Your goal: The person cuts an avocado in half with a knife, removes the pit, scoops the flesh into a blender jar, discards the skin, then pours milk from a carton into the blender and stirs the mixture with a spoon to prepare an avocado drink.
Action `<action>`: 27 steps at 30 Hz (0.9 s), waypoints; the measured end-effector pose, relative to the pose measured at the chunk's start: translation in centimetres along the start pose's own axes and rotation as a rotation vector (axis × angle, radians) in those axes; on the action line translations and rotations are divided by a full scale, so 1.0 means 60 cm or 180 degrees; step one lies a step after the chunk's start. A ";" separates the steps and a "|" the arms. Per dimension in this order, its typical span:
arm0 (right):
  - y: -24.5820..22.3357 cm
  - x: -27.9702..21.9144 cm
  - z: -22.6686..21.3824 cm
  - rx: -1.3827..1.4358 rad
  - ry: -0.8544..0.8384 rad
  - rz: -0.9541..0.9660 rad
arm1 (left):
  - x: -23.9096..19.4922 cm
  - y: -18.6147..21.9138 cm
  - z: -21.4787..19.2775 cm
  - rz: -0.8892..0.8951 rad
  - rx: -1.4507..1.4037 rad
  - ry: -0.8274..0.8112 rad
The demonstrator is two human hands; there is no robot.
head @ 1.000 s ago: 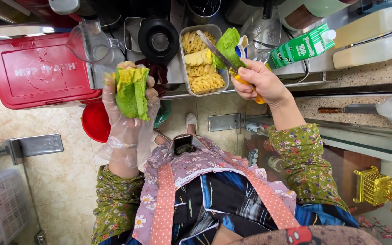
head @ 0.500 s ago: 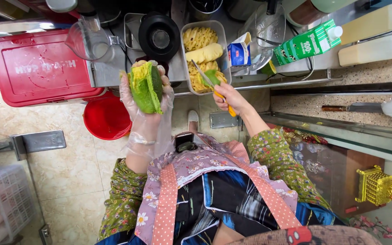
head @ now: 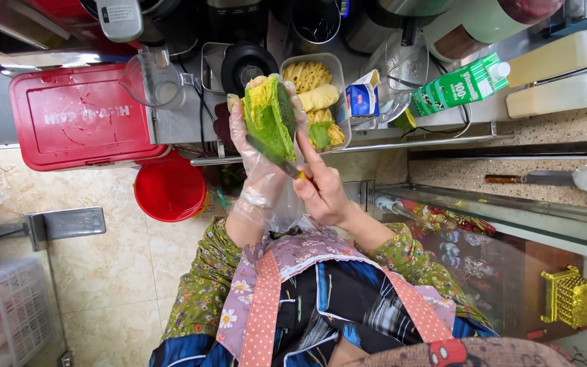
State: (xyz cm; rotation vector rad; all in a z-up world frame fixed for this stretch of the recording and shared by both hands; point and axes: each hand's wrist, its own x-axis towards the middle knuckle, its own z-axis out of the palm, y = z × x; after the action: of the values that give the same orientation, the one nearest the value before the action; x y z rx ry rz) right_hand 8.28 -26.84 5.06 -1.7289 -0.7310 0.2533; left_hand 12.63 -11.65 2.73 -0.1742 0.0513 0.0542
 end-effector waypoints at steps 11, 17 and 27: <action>0.036 0.007 -0.025 0.0409 0.0231 0.0046 | 0.002 -0.001 -0.006 0.0161 0.0135 -0.0009; 0.033 0.012 -0.044 0.0435 0.0259 0.0142 | 0.008 0.002 -0.024 0.0180 0.0309 -0.0017; 0.031 0.039 -0.073 0.1238 0.0522 0.0591 | -0.011 0.003 0.023 0.0098 0.0113 -0.0237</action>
State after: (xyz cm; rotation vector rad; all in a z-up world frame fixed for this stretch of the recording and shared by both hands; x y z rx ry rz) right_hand 13.06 -29.19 5.08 -1.4250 -0.3712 0.3517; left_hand 12.02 -11.27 4.06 -0.1358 -0.0194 0.0903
